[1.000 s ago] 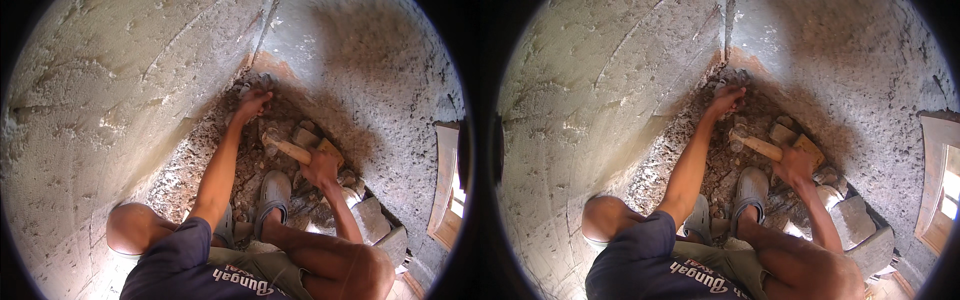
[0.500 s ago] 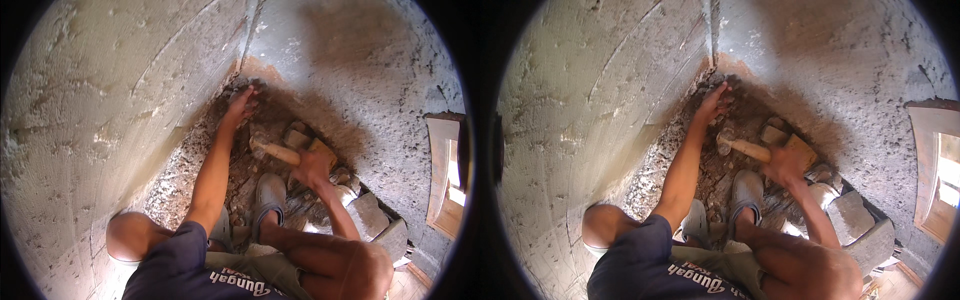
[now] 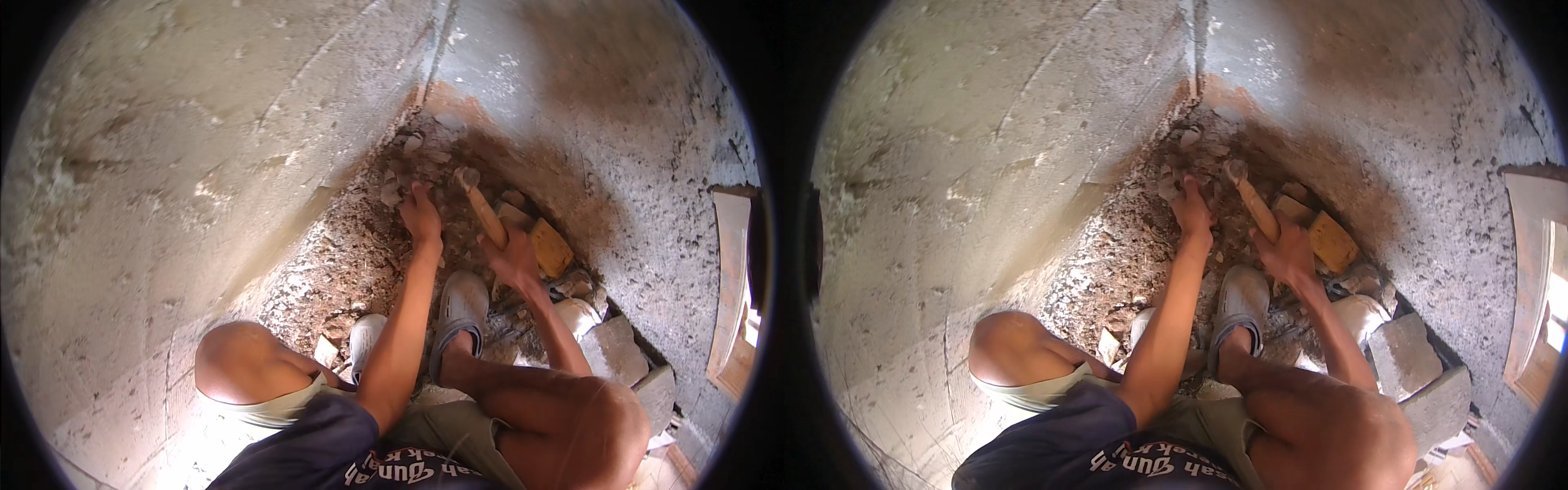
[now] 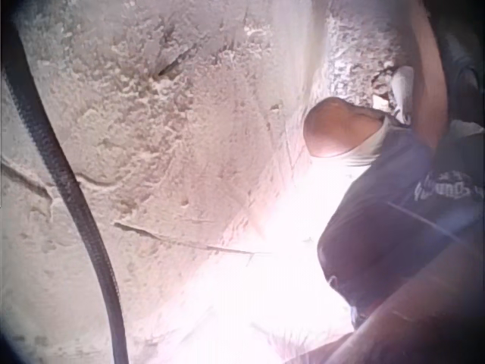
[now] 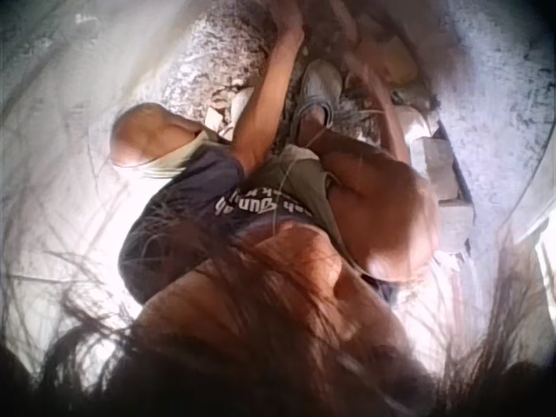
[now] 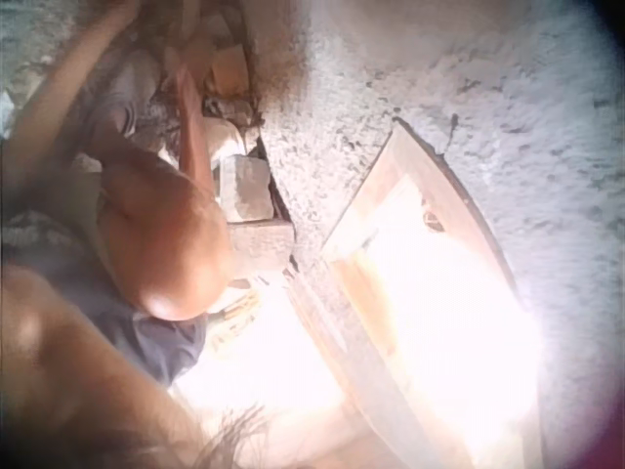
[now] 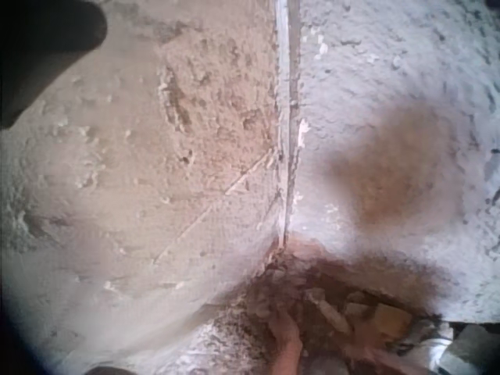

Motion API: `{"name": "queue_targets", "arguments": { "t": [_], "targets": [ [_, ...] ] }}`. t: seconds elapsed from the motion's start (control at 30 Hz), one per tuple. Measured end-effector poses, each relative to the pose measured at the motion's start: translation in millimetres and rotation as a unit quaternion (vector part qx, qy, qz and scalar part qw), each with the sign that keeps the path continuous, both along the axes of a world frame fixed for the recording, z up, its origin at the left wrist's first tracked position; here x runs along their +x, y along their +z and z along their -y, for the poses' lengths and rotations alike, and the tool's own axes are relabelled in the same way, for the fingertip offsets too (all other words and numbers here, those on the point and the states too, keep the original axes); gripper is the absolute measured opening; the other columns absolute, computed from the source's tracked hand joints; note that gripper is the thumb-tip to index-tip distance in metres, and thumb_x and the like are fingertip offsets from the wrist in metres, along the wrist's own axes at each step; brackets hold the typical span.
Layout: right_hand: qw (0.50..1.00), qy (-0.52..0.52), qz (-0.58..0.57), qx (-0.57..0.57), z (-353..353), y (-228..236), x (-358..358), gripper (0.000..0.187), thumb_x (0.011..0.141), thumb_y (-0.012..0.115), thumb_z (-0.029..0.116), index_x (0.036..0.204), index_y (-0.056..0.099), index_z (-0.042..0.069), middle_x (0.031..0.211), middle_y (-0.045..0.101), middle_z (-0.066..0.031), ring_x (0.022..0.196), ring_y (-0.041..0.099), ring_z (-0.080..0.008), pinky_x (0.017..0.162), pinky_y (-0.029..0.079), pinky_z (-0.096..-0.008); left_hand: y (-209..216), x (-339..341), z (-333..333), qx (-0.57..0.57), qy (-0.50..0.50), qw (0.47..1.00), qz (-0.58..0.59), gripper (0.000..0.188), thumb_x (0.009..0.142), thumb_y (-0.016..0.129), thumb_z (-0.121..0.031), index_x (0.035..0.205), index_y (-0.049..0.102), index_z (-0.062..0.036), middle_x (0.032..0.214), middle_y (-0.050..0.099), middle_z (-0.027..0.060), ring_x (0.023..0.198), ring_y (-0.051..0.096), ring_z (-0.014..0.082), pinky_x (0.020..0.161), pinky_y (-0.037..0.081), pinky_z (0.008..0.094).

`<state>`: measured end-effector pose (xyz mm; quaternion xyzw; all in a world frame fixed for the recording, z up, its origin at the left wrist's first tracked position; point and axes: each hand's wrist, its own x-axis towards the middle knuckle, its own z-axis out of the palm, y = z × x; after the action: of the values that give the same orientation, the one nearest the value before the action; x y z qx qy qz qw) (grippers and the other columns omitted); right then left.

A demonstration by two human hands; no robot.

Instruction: The person is sitting on the floor and using a hammer and chisel to break apart a concrete wall. They repeatedly strike the chisel with the hammer to chip away at the wall's surface, creating debris.

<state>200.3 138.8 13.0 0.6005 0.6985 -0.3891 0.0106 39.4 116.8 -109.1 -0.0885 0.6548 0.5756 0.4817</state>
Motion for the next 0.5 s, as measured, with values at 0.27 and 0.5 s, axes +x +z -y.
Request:
{"name": "queue_targets", "arguments": {
  "t": [0.27, 0.5],
  "targets": [
    [0.979, -0.040, -0.163, 0.113, -50, -92, -86, 0.039, 0.094, 0.066, 0.038, 0.106, 0.064, 0.001, 0.083, 0.066, -0.0215, 0.077, 0.067, -0.0354, 0.074, 0.050, -0.0459, 14, 1, 62, -0.069, 0.116, 0.986, -0.096, 0.053, 0.105, 0.047, -0.044, 0.101, 0.065, 0.0049, 0.071, 0.055, 0.0033, 0.063, 0.051, 0.0158, 0.065, 0.042, 0.0347],
    [0.966, -0.111, -0.192, -0.132, -37, -135, -107, 0.045, 0.099, 0.057, 0.049, 0.094, 0.057, 0.005, 0.062, 0.057, -0.0102, 0.052, 0.061, -0.0229, 0.051, 0.052, -0.0393, 9, -8, 126, -0.106, 0.132, 0.967, -0.188, 0.057, 0.103, 0.050, -0.046, 0.105, 0.068, 0.0084, 0.082, 0.065, 0.0109, 0.078, 0.060, 0.0225, 0.077, 0.047, 0.0365]
  ]
}}
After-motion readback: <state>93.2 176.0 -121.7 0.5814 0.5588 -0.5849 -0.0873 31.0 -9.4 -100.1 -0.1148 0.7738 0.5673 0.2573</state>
